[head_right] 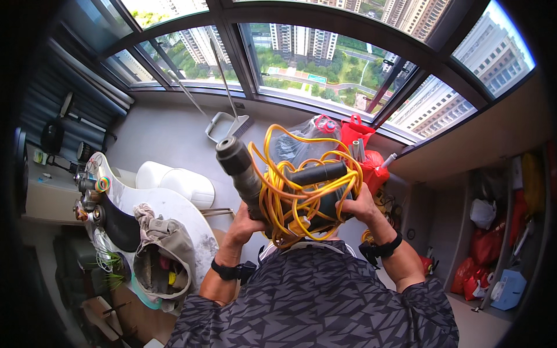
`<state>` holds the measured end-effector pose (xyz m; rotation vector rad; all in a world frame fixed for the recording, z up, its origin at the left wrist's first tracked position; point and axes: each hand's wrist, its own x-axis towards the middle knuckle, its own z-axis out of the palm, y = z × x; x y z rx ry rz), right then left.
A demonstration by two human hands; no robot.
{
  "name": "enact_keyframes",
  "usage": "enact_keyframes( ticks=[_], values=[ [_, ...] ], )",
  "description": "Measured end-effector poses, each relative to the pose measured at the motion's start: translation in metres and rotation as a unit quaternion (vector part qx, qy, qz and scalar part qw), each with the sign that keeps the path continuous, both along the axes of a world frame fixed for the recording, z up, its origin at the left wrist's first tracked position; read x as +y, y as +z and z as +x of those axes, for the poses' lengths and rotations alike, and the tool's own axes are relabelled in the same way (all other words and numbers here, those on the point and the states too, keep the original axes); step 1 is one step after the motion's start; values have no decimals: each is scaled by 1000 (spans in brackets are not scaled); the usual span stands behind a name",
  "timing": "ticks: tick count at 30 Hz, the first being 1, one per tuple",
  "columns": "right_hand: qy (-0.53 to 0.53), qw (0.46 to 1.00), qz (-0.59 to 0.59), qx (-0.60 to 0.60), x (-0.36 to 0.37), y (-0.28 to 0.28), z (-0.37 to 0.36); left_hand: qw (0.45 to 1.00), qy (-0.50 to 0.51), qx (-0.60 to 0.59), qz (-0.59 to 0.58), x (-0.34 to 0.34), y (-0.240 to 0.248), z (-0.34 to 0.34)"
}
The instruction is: The person organizes tools and equipment, placing items into a bag, wrapping a power cord around a handheld drill, and plugging the drill into a power strip on the floor.
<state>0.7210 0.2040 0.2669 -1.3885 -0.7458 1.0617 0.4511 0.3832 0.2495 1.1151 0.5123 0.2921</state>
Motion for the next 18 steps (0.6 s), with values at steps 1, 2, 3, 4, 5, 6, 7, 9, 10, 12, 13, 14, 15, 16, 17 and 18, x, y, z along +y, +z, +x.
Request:
enact_keyframes(
  ticks=[1, 2, 3, 4, 5, 6, 7, 9, 10, 12, 13, 14, 15, 16, 17, 18],
  values=[
    [-3, 1000, 0, -18, 2, 3, -7, 1000, 7, 13, -22, -1, -1, -4],
    [0, 1000, 6, -19, 4, 10, -14, 1000, 12, 16, -24, -2, -3, -9],
    [4, 1000, 4, -21, 3, 8, -17, 1000, 24, 4, -5, -3, -6, -12],
    [8, 1000, 3, -23, 4, 8, -22, 999, 38, -7, 15, -4, -6, -15],
    [-1, 1000, -4, -5, 7, 9, -29, 999, 48, -9, 12, -5, -5, -19],
    [1, 1000, -8, -6, 8, 5, -32, 999, 50, -10, 9, -5, -7, -20],
    [-24, 999, -10, -19, 7, -3, -36, 997, 49, -13, 51, -4, -10, -23],
    [-54, 998, -1, -39, 10, -6, -45, 993, 53, -10, 103, -1, -18, -31],
    [-50, 998, -4, -36, 14, -6, -47, 992, 59, -6, 112, 0, -20, -36],
    [-26, 999, -35, 12, 21, -8, -48, 996, 59, 6, 71, 5, -22, -43],
    [-36, 999, -19, 23, 25, -9, -53, 997, 59, 8, 52, 7, -22, -46],
    [-34, 999, -18, 12, 31, -8, -56, 998, 59, 10, 35, 9, -22, -50],
    [-31, 999, -22, 27, 36, -11, -57, 997, 74, -20, 13, 11, -24, -53],
    [-30, 998, -30, 43, 40, -17, -59, 995, 87, -48, -14, 11, -25, -58],
    [-9, 996, -51, 71, 48, -20, -57, 998, 63, -29, -8, 18, -25, -65],
    [-8, 990, -79, 117, 57, -21, -59, 996, 88, -32, -13, 21, -17, -66]
  ],
)
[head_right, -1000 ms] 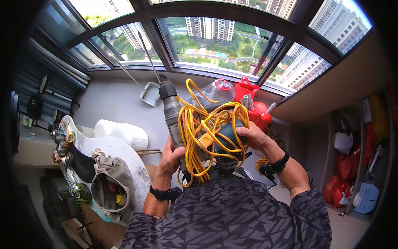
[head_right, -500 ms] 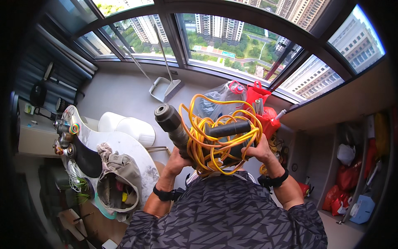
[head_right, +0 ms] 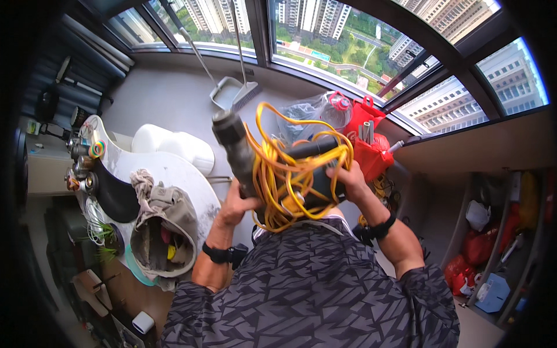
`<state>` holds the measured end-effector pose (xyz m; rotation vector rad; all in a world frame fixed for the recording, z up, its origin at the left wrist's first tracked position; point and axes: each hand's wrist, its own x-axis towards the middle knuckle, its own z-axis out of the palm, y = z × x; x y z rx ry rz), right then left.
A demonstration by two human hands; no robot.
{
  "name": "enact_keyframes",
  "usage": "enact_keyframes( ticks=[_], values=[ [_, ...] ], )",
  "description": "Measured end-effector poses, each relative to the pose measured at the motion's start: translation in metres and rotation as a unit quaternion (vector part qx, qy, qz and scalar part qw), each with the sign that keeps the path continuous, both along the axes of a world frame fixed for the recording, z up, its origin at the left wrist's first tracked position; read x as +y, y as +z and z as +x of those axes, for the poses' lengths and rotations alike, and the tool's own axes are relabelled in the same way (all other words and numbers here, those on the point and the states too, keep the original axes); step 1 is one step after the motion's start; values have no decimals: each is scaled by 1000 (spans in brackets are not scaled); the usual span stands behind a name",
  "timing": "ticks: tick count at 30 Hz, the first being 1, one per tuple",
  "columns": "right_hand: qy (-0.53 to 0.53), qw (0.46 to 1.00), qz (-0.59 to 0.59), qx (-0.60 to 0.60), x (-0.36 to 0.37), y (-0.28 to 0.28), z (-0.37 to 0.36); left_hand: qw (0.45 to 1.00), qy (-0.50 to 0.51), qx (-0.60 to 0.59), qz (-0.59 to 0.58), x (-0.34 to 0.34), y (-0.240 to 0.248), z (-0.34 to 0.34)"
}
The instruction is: The person organizes tools and equipment, placing items into a bag, wrapping a power cord around a handheld drill, and plugging the drill into a power strip on the floor.
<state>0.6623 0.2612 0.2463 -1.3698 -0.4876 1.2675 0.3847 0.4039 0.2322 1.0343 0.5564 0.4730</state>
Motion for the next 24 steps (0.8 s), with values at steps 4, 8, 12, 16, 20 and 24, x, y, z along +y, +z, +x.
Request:
enact_keyframes(
  ticks=[4, 8, 12, 16, 20, 24],
  values=[
    [-5, 973, -91, 213, 34, -16, -6, 998, 68, -11, -12, 7, 25, -4],
    [41, 941, -122, 312, 46, -24, -17, 992, 113, 51, -34, 2, 31, -16],
    [57, 941, -146, 299, 47, -31, -20, 987, 143, 68, -29, -27, 22, -21],
    [95, 939, -197, 265, 51, -32, -14, 972, 207, 92, -64, -52, 17, -20],
    [140, 929, -218, 266, 50, -35, -8, 961, 246, 88, -87, -74, 20, -14],
    [172, 922, -229, 261, 50, -39, -1, 964, 240, 86, -72, -85, 27, -6]
  ],
)
